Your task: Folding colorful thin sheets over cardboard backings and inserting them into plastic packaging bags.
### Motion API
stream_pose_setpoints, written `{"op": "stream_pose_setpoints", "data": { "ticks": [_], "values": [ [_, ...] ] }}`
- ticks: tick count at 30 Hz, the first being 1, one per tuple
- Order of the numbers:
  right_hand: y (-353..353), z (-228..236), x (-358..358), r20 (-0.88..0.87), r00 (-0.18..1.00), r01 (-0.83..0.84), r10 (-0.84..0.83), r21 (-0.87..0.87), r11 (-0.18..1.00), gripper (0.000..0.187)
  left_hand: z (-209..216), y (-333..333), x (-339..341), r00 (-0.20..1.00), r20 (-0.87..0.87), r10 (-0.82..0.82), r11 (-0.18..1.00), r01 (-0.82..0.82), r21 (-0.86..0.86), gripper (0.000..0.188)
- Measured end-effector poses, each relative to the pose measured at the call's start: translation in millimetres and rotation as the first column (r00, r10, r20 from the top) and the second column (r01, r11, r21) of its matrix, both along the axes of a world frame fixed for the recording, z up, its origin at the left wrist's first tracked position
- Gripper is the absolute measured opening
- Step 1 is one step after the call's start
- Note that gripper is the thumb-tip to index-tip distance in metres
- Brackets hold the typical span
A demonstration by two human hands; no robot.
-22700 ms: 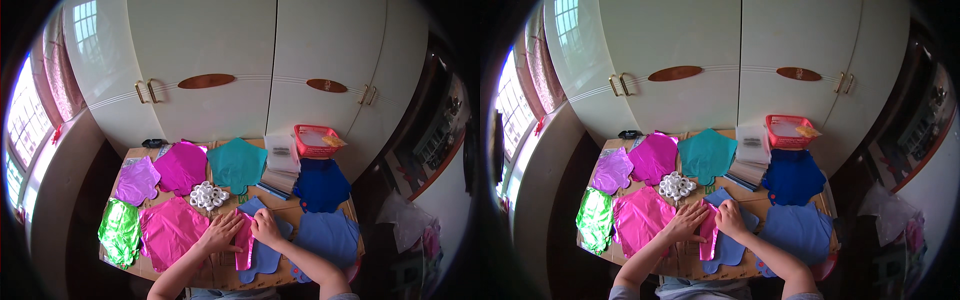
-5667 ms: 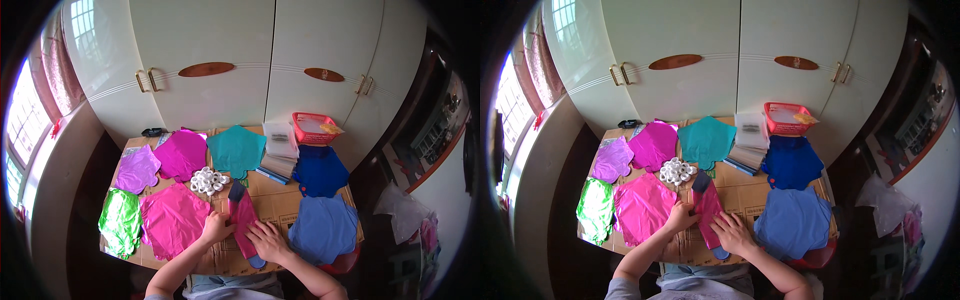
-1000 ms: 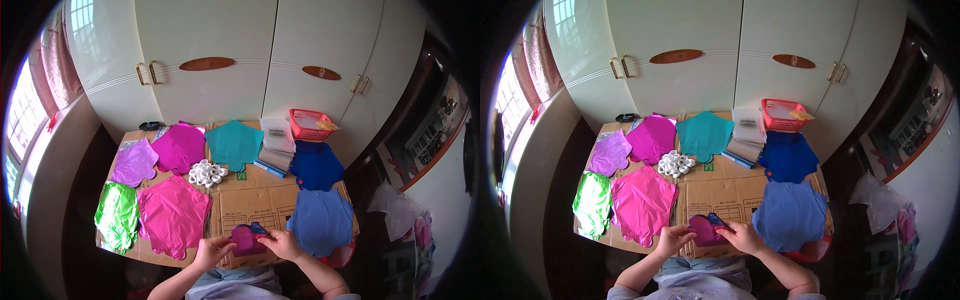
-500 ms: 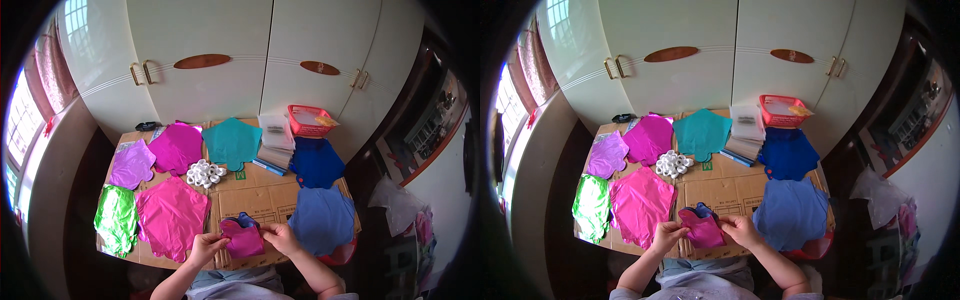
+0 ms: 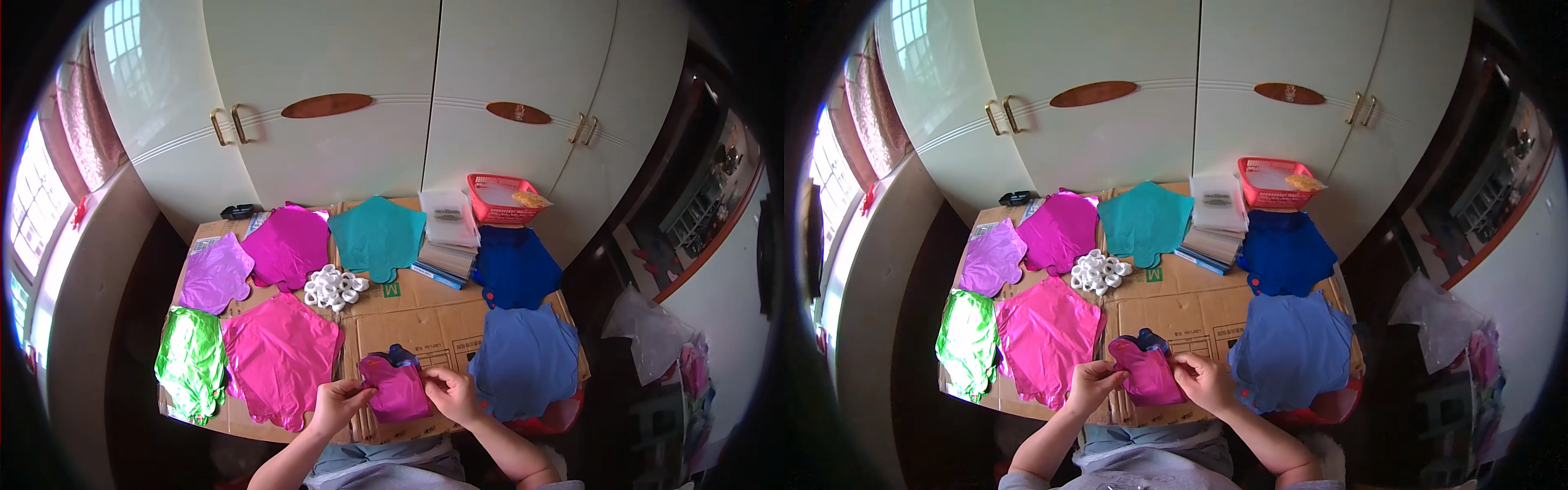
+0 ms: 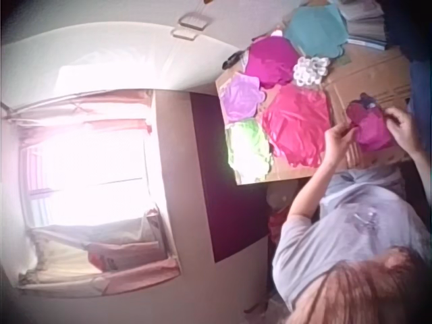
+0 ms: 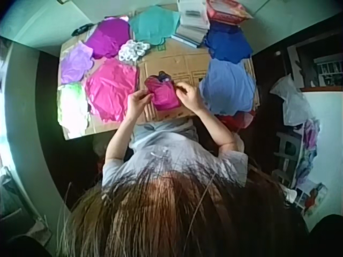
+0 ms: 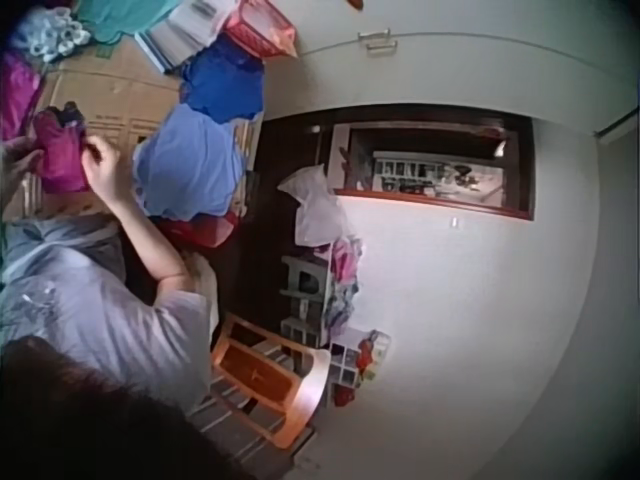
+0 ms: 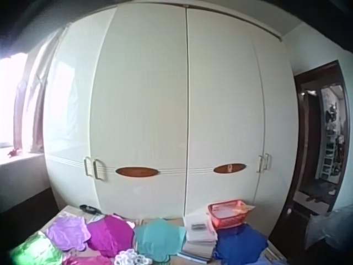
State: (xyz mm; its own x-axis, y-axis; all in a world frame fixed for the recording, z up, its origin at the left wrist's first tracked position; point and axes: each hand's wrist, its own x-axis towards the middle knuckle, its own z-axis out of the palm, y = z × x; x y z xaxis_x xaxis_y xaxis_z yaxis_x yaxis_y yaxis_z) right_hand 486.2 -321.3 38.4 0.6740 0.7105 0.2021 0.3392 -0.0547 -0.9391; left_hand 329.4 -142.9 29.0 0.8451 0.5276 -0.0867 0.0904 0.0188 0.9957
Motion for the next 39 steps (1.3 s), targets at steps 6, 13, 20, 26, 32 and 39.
{"op": "stream_pose_setpoints", "data": {
  "ticks": [6, 13, 20, 26, 32, 39],
  "values": [
    [2, 9, 0, 0.054, 0.998, -0.006, 0.013, -0.122, 0.993, 0.026, -1, 0, 0, 1.0, -0.012, 0.014, 1.0, -0.015, -0.017, 0.011],
    [6, 11, 11, -0.173, 0.984, -0.059, 0.034, -0.145, 0.988, 0.023, -4, 8, 5, 0.995, -0.073, -0.065, 0.998, 0.063, -0.025, 0.011],
    [15, 8, 42, -0.562, 0.796, -0.318, 0.224, -0.074, 0.945, 0.02, -4, 9, 16, 0.981, -0.132, -0.144, 0.989, 0.138, -0.054, 0.014],
    [14, 1, 47, -0.473, 0.848, -0.239, 0.237, 0.057, 0.969, 0.016, 8, 19, 28, 0.97, -0.084, -0.228, 0.91, 0.181, -0.373, 0.015],
    [15, 2, 49, -0.336, 0.918, -0.223, 0.209, -0.004, 0.975, 0.018, -4, 25, 33, 0.982, -0.034, -0.186, 0.916, 0.16, -0.368, 0.006],
    [13, 11, 49, -0.301, 0.927, -0.259, 0.226, -0.076, 0.963, 0.015, -1, 22, 32, 0.983, -0.048, -0.179, 0.917, 0.149, -0.37, 0.006]
  ]
}}
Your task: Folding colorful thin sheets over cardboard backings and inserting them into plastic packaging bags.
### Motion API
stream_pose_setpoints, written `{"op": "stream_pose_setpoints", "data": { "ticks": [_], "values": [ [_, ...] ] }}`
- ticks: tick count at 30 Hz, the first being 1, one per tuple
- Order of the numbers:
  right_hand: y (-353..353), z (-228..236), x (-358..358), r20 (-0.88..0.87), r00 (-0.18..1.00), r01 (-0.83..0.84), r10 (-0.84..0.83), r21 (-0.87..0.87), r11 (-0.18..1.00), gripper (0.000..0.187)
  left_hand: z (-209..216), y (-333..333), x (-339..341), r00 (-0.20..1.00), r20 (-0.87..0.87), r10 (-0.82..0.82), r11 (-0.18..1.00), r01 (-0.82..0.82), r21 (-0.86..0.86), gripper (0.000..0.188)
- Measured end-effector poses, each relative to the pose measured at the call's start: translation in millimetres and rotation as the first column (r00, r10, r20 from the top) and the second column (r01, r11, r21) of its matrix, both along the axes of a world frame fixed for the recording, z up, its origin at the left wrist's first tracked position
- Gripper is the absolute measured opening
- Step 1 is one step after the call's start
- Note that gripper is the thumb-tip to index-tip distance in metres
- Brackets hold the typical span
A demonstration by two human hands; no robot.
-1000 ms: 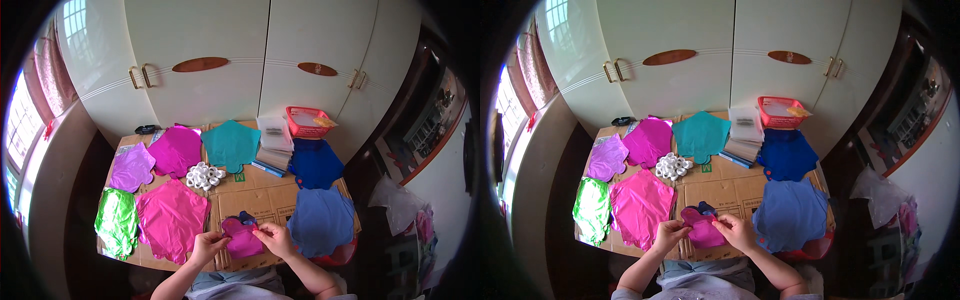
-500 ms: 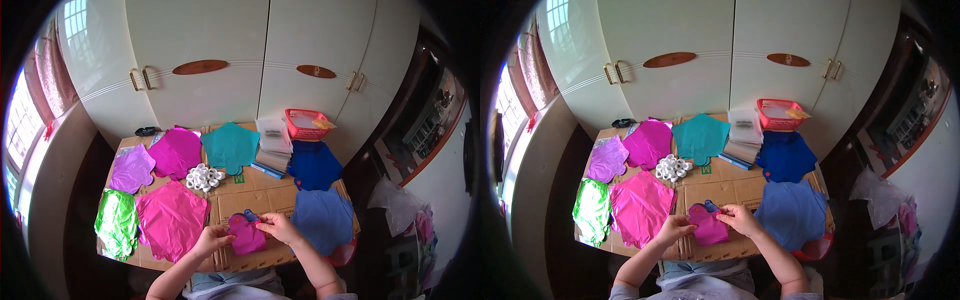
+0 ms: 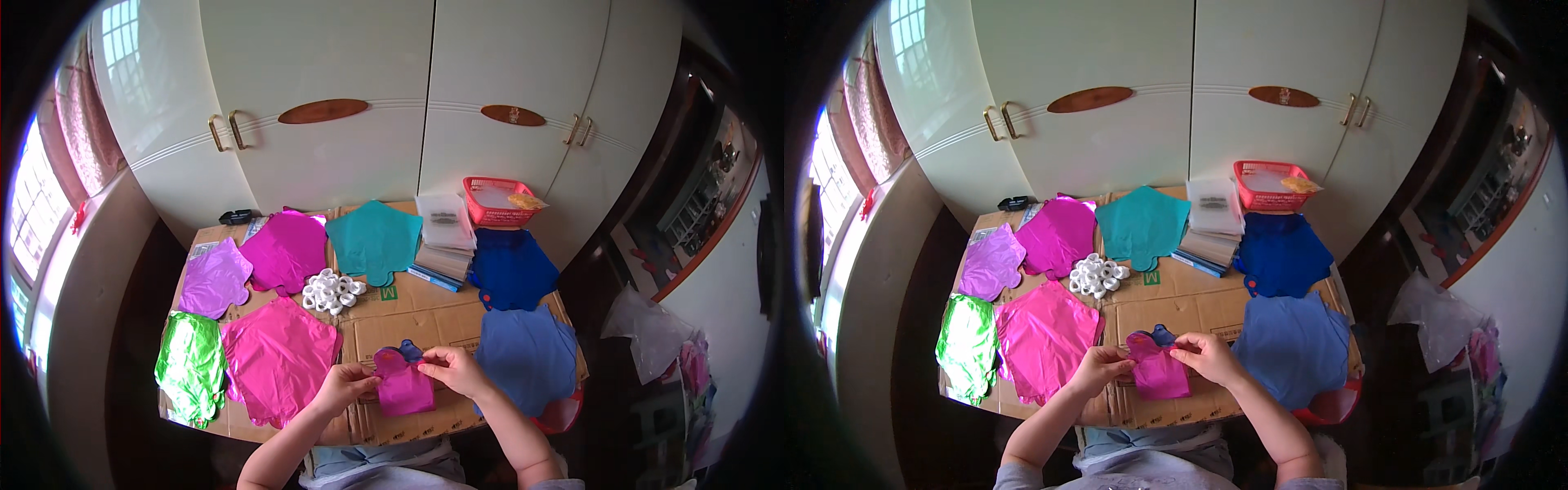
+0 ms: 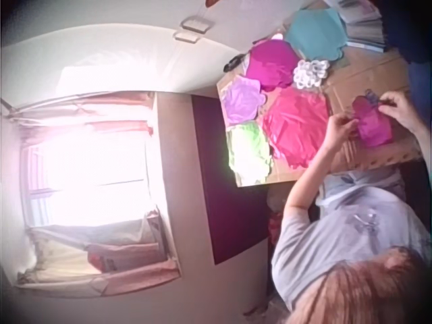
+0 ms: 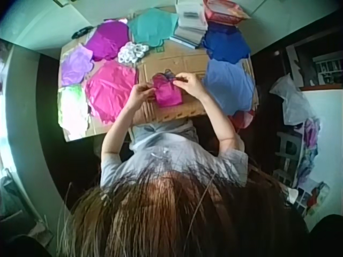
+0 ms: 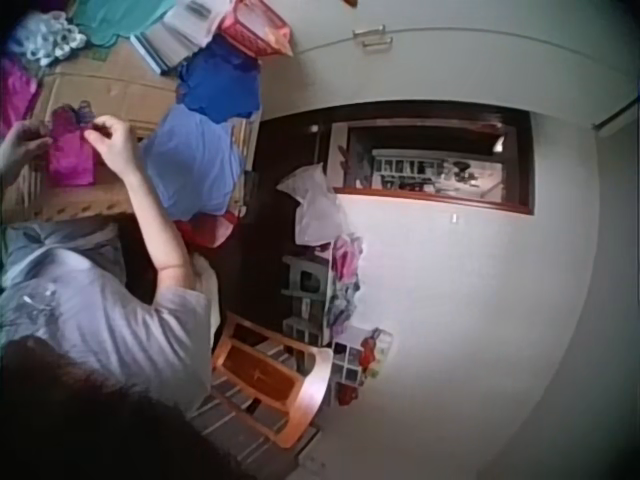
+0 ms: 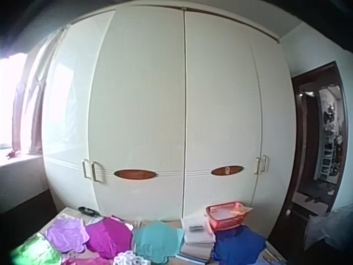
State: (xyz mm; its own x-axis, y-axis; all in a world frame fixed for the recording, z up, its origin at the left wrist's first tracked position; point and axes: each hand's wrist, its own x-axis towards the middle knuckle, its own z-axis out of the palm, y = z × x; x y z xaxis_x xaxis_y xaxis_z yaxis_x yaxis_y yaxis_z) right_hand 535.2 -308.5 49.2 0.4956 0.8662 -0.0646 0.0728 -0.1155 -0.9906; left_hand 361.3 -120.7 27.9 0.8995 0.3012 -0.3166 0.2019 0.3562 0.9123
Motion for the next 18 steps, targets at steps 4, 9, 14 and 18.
{"op": "stream_pose_setpoints", "data": {
  "ticks": [4, 9, 14, 18],
  "values": [
    [0, -10, 4, -0.181, 0.981, -0.058, 0.063, 0.033, 0.998, 0.015, -7, 3, 0, 0.999, -0.013, -0.036, 0.999, 0.036, -0.004, 0.008],
    [4, -18, 8, -0.117, 0.993, -0.014, 0.011, -0.021, 1.0, 0.016, -1, 4, 10, 0.993, -0.087, -0.075, 0.996, 0.079, 0.044, 0.015],
    [12, -10, 11, 0.106, 0.993, 0.066, -0.057, -0.085, 0.994, 0.023, 0, 13, 24, 0.973, -0.192, -0.13, 0.929, 0.187, 0.32, 0.026],
    [18, -8, 21, 0.283, 0.959, 0.044, 0.001, -0.153, 0.987, 0.025, 9, 25, 37, 0.942, -0.311, -0.123, 0.825, 0.272, 0.496, 0.024]
  ]
}}
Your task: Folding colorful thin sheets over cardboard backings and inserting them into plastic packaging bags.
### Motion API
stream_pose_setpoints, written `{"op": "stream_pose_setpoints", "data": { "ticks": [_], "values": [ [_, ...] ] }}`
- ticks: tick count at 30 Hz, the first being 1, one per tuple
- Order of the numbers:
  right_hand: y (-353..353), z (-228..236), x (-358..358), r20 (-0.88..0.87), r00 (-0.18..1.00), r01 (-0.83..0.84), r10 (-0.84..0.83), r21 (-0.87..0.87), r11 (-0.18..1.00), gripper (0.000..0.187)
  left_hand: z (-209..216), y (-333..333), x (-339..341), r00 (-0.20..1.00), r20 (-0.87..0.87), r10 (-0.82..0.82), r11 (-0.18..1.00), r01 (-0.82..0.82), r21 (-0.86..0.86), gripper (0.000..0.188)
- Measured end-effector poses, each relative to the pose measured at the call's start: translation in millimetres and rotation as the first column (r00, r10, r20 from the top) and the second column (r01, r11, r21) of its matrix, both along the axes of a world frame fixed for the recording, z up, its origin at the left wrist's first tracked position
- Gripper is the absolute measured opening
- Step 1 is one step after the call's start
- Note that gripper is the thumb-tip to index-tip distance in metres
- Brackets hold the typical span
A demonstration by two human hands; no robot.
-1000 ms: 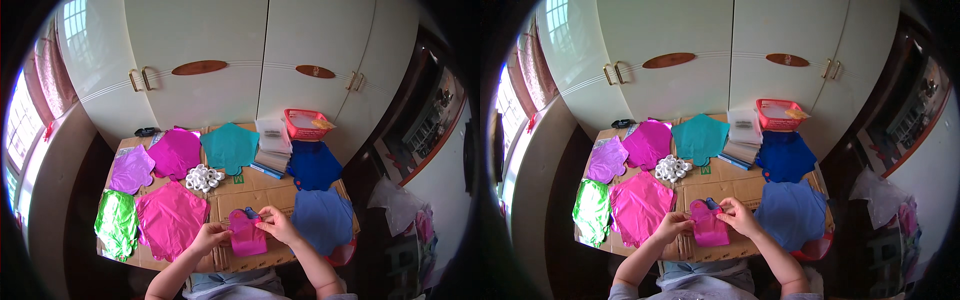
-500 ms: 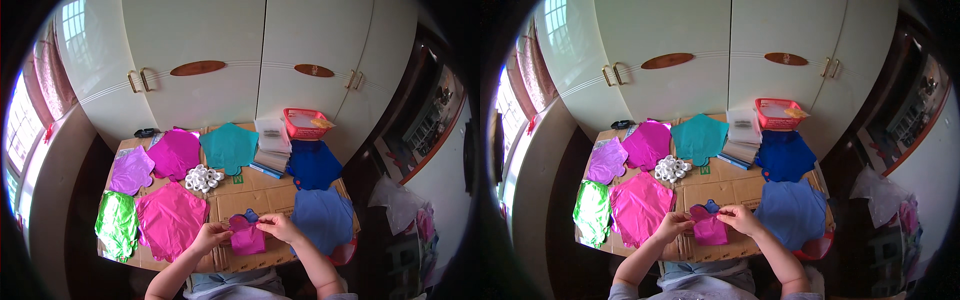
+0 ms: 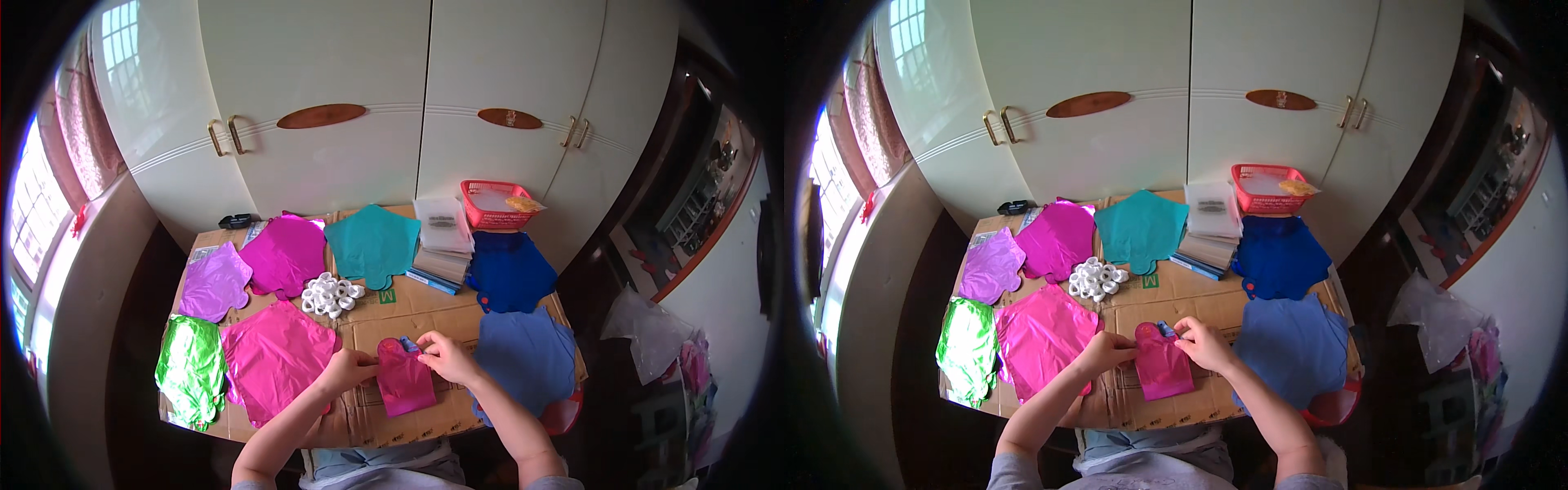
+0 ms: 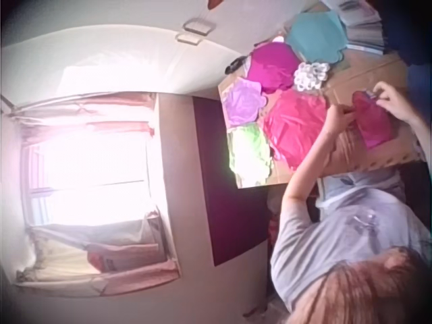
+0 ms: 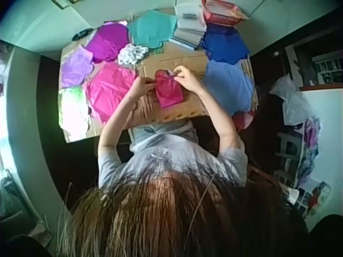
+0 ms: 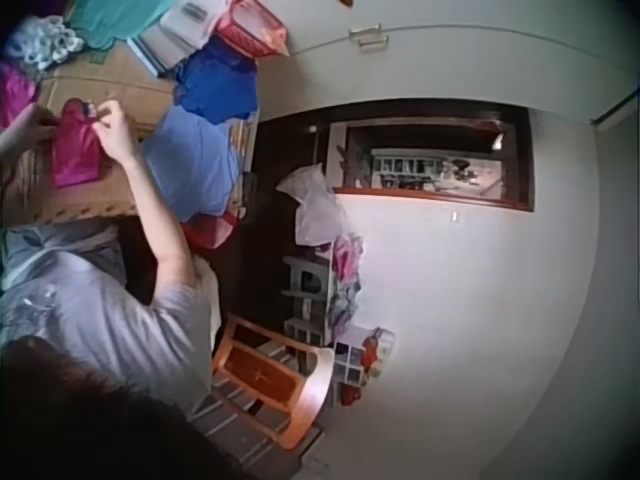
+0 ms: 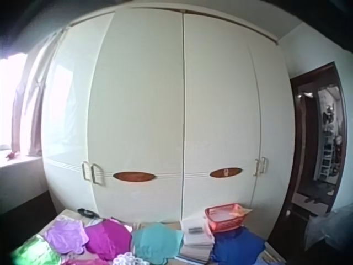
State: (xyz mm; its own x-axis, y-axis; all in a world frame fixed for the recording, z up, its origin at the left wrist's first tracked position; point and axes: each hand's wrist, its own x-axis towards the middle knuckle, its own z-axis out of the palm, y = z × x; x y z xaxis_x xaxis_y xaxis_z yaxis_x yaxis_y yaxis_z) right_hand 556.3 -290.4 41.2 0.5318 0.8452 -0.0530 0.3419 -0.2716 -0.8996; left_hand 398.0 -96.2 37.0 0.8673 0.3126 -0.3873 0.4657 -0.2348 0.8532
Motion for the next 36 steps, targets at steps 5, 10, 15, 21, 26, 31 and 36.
{"op": "stream_pose_setpoints", "data": {
  "ticks": [5, 10, 15, 21, 26, 31, 36],
  "values": [
    [9, -8, 11, 0.009, 0.999, -0.051, 0.051, -0.08, 0.996, 0.024, 7, 0, 5, 0.998, 0.054, -0.041, 0.985, 0.031, 0.167, 0.019],
    [13, -36, 27, -0.432, 0.897, -0.087, 0.09, 0.026, 0.996, 0.022, 1, -1, 4, 0.995, 0.097, -0.018, 0.991, 0.005, 0.136, 0.017],
    [11, -26, 31, -0.554, 0.825, -0.091, 0.107, 0.056, 0.994, 0.021, -1, 0, 3, 0.998, 0.061, 0.025, 0.999, -0.028, 0.045, 0.019],
    [12, -26, 32, -0.539, 0.84, -0.055, 0.069, 0.043, 0.998, 0.025, -14, 2, 2, 0.996, 0.088, 0.029, 1.0, -0.029, -0.011, 0.018],
    [11, -25, 29, -0.549, 0.835, -0.006, 0.04, 0.064, 0.998, 0.023, -13, 2, 3, 0.996, 0.09, 0.017, 1.0, -0.018, 0.003, 0.016],
    [3, -33, 32, -0.662, 0.744, 0.05, 0.088, 0.187, 0.981, 0.022, -16, 1, 0, 0.987, 0.145, 0.067, 0.994, -0.053, -0.097, 0.016],
    [-3, -19, 24, -0.659, 0.751, 0.047, 0.053, 0.133, 0.99, 0.016, -14, -3, -2, 0.986, 0.146, 0.074, 0.996, -0.066, -0.061, 0.016]
  ]
}}
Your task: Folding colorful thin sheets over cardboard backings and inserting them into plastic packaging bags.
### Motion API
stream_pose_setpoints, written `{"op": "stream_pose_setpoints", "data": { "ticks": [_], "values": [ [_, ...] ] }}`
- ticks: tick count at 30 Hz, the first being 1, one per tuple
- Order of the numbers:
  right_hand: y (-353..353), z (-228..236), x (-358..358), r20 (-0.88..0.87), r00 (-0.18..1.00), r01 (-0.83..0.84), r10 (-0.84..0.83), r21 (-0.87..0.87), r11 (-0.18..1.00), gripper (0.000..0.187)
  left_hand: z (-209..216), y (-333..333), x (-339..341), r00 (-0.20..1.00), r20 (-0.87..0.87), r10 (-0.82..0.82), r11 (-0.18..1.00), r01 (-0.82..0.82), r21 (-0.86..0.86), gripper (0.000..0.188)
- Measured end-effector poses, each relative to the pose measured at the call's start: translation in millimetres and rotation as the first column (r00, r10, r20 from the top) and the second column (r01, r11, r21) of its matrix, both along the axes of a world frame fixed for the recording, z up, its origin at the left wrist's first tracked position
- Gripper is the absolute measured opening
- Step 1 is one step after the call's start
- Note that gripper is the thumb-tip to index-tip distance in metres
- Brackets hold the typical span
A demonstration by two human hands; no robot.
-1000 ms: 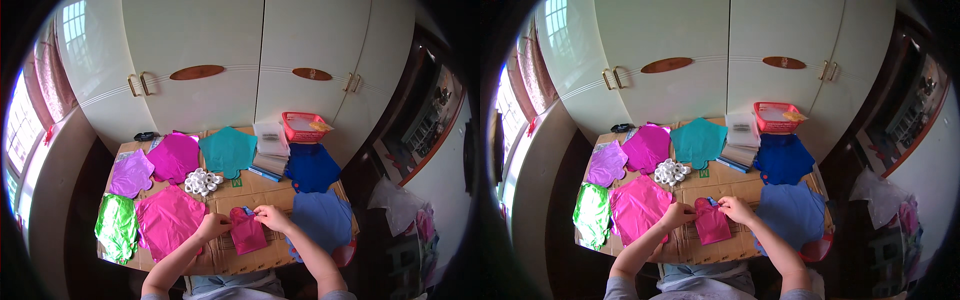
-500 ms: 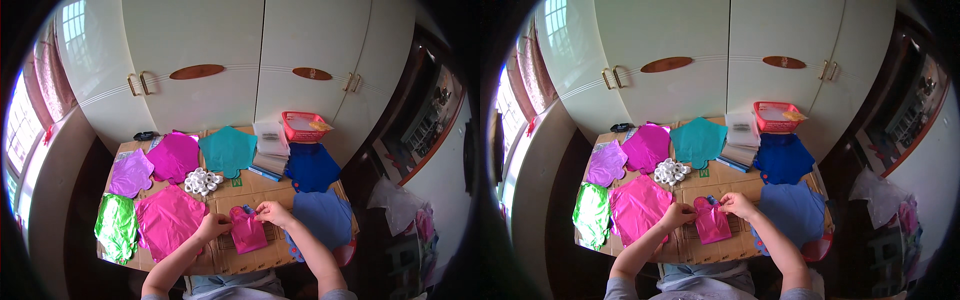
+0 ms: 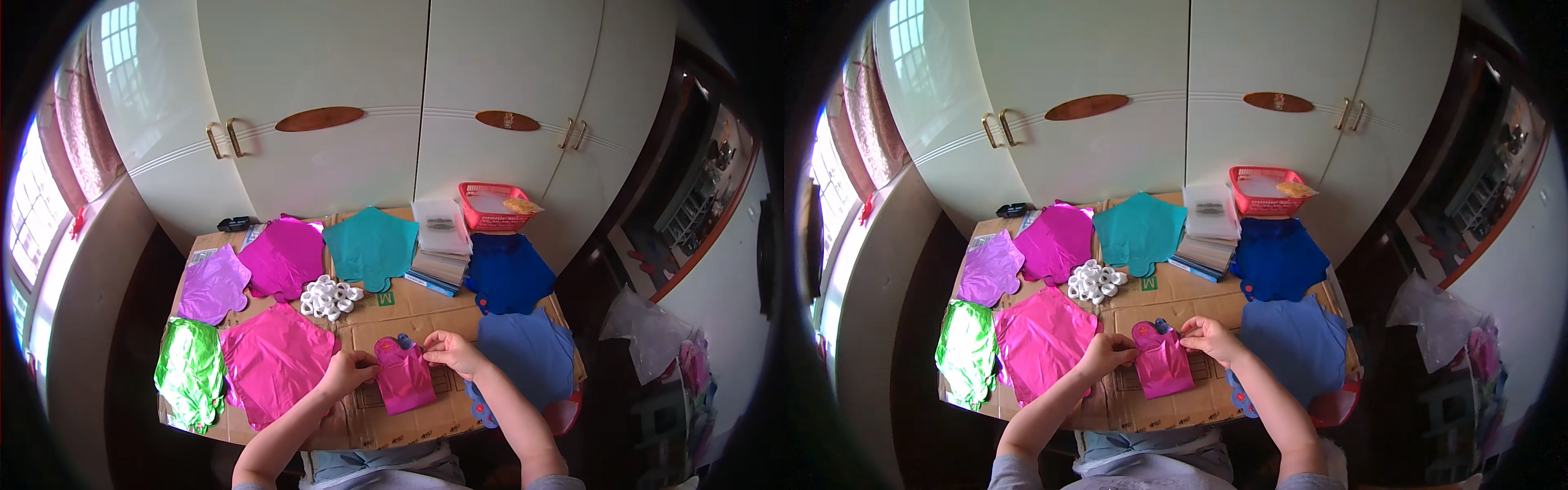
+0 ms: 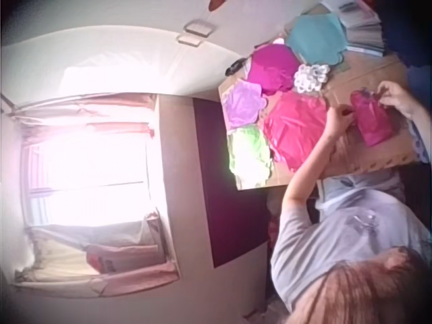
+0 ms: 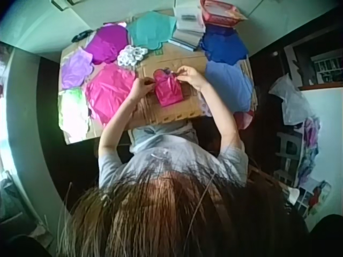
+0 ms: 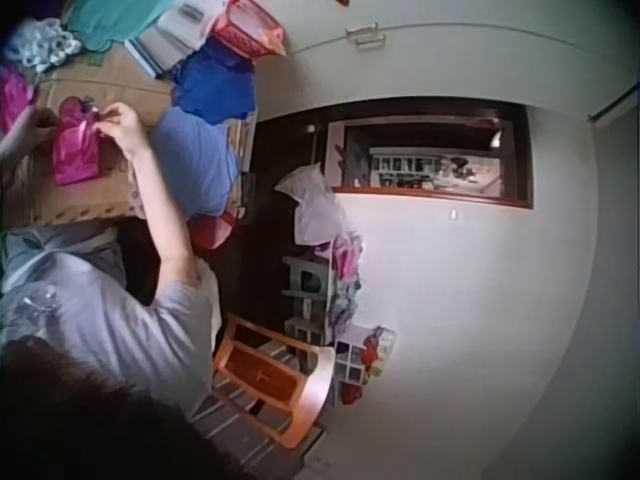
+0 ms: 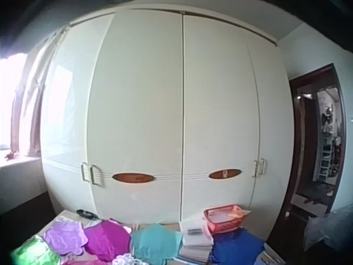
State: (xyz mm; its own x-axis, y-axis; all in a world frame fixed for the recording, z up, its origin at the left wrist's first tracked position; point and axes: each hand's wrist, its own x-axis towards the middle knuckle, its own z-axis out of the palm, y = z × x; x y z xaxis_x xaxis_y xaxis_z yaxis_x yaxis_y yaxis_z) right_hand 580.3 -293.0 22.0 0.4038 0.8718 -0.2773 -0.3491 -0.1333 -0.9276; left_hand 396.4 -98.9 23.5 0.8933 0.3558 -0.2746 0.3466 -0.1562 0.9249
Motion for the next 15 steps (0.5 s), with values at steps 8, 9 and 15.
{"op": "stream_pose_setpoints", "data": {
  "ticks": [8, 9, 15],
  "values": [
    [2, -16, -3, 0.203, 0.974, 0.09, -0.101, 0.06, 0.994, 0.015, 2, -3, 1, 1.0, 0.026, -0.008, 0.998, 0.006, 0.066, 0.016],
    [3, -15, -3, 0.176, 0.98, 0.08, -0.093, 0.079, 0.994, 0.013, 4, -3, 1, 1.0, 0.028, -0.003, 0.998, 0.001, 0.065, 0.016],
    [2, -5, -11, 0.121, 0.985, 0.132, -0.127, -0.033, 0.991, 0.011, 6, -5, 0, 1.0, 0.023, 0.016, 0.997, -0.017, 0.072, 0.016]
  ]
}}
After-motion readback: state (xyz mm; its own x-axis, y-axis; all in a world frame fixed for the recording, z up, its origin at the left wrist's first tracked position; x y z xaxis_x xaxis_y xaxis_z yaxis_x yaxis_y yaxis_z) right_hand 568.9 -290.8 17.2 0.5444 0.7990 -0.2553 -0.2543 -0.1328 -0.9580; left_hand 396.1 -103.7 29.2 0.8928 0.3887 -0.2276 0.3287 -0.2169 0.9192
